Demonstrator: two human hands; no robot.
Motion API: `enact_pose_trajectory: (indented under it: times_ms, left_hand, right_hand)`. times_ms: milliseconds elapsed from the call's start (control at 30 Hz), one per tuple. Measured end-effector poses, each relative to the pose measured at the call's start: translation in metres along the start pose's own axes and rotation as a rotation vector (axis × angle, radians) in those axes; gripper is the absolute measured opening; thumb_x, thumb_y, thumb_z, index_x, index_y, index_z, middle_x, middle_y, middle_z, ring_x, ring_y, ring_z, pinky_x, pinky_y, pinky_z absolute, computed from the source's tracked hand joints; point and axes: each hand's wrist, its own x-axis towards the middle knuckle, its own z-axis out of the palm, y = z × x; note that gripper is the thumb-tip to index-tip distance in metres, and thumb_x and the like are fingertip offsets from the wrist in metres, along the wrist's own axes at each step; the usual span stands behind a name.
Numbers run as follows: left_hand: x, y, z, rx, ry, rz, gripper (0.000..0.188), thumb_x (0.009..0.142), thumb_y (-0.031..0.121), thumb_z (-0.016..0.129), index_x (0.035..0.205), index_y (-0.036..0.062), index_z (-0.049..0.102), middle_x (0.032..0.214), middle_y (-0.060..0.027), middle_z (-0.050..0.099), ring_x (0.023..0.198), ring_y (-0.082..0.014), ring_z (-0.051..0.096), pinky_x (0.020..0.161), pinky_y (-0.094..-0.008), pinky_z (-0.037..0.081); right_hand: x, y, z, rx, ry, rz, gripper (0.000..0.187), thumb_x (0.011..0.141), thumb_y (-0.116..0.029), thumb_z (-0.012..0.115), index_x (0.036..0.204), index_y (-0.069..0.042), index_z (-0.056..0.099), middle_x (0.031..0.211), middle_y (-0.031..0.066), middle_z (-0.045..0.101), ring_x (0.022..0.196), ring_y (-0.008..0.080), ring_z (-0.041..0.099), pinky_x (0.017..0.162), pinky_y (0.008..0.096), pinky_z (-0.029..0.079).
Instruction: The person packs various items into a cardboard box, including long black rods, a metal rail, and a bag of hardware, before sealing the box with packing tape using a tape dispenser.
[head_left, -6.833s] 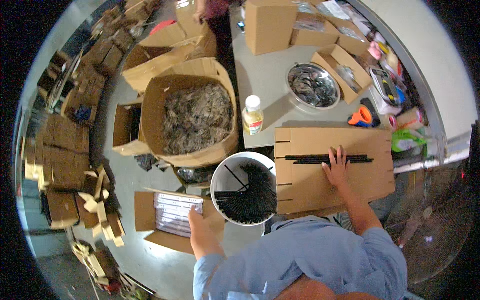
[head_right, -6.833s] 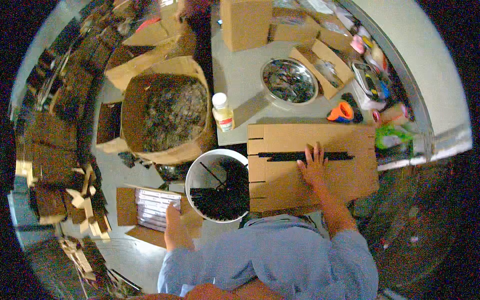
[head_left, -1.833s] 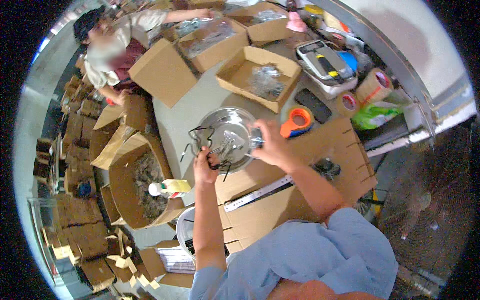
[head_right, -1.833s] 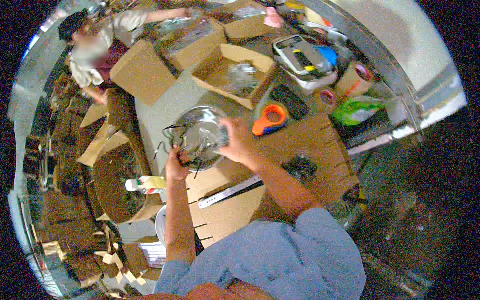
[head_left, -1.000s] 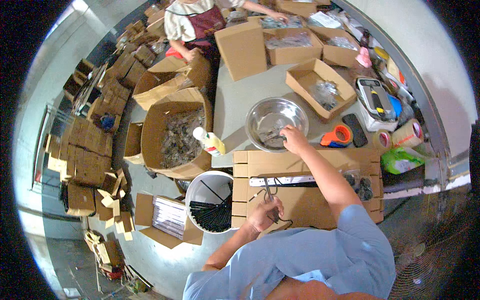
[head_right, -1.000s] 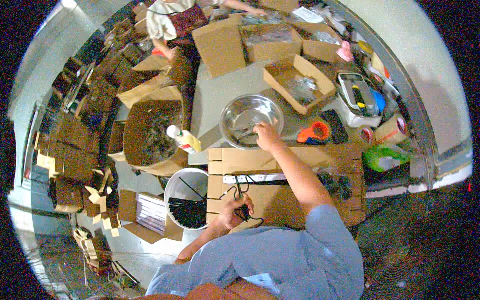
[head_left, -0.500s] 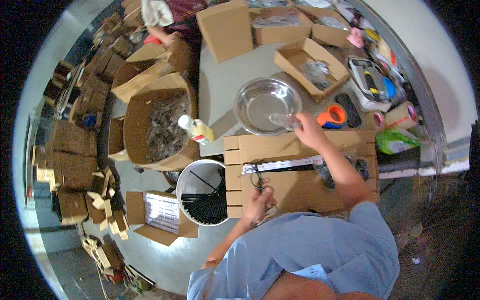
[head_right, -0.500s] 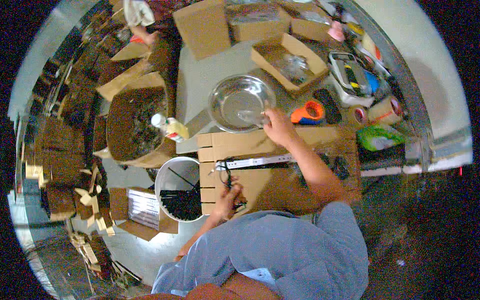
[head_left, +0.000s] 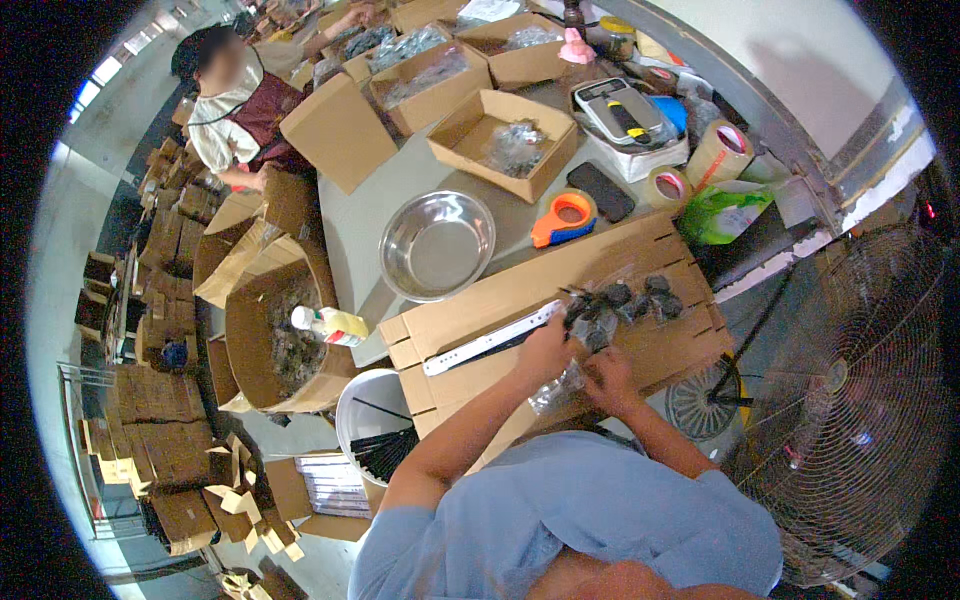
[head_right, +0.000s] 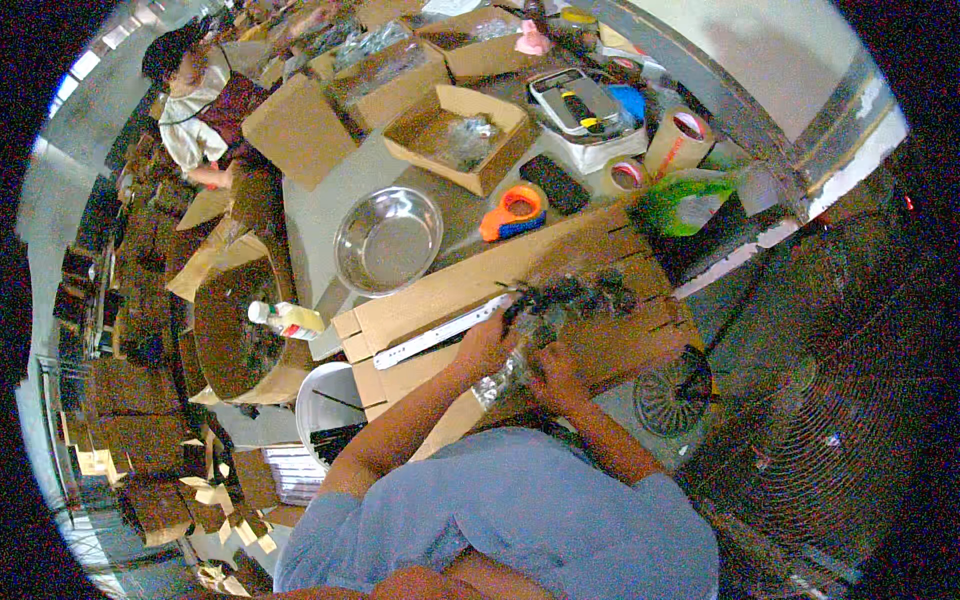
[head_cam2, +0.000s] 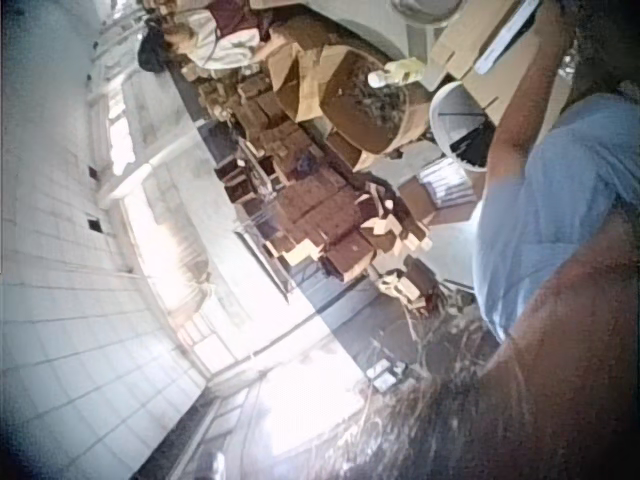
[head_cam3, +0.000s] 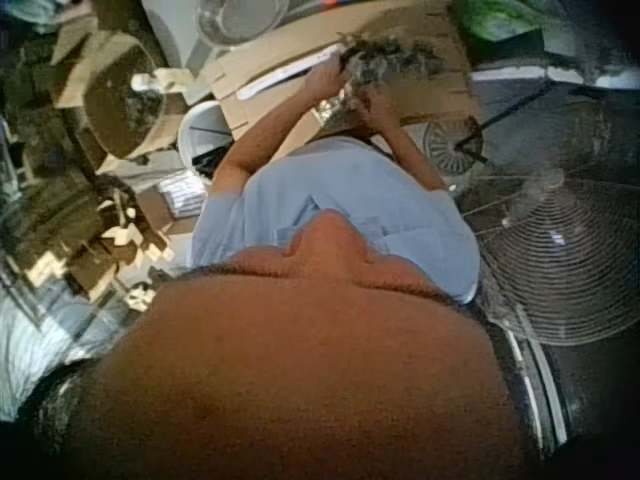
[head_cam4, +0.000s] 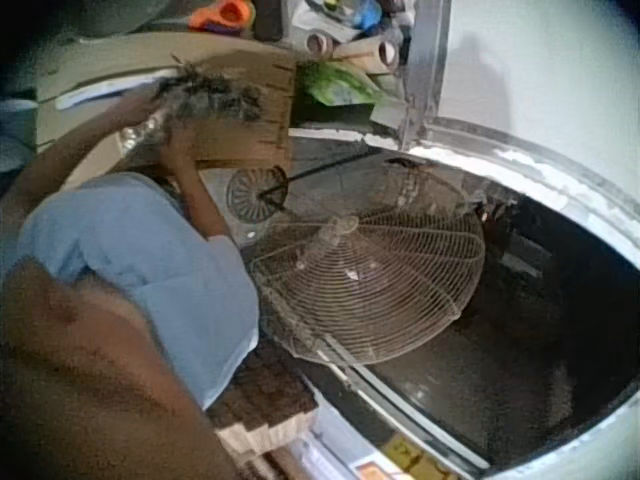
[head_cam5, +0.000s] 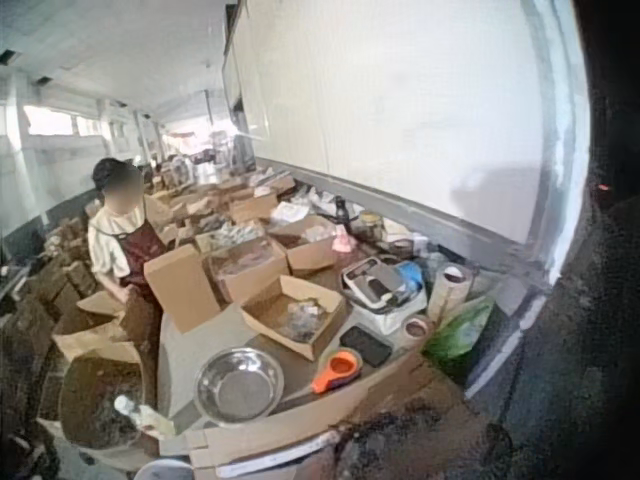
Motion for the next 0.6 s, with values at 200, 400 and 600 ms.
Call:
enact_pose_trajectory:
  times_ms: [200, 400, 600]
  left_hand:
    - [0.065, 0.041, 0.070, 0.418, 0.092, 0.185, 0.036, 0.074, 0.023, 0.064, 0.101, 0.0038, 0.050, 0.105, -0.0148, 0.049, 0.100, -0.0315, 0.049, 0.078, -0.0408, 0.045]
    - [0.067, 0.060, 0.085, 0.441, 0.310, 0.257, 0.066, 0.062, 0.041, 0.072, 0.111, 0.0042, 0.049, 0.105, -0.0098, 0.047, 0.099, -0.0259, 0.047, 0.083, -0.0397, 0.040]
    - [0.042, 0.061, 0.054, 0.588, 0.139, 0.312, 0.079, 0.069, 0.048, 0.066, 0.130, 0.0064, 0.040, 0.136, -0.0115, 0.036, 0.124, -0.0283, 0.034, 0.095, -0.0527, 0.030]
  right_hand:
    - [0.022, 0.091, -0.052, -0.089, 0.470, 0.235, 0.040, 0.083, -0.020, 0.058, 0.117, -0.002, 0.047, 0.113, 0.0215, 0.046, 0.107, 0.0389, 0.042, 0.091, 0.0489, 0.034]
    - [0.057, 0.134, -0.058, -0.128, 0.378, 0.262, 0.040, 0.089, -0.024, 0.054, 0.120, -0.002, 0.044, 0.115, 0.0202, 0.045, 0.109, 0.0375, 0.041, 0.093, 0.0463, 0.033]
    - [0.084, 0.138, -0.081, -0.037, 0.323, 0.172, 0.030, 0.091, -0.023, 0.050, 0.110, 0.000, 0.052, 0.109, 0.0185, 0.049, 0.102, 0.0344, 0.047, 0.089, 0.0422, 0.038]
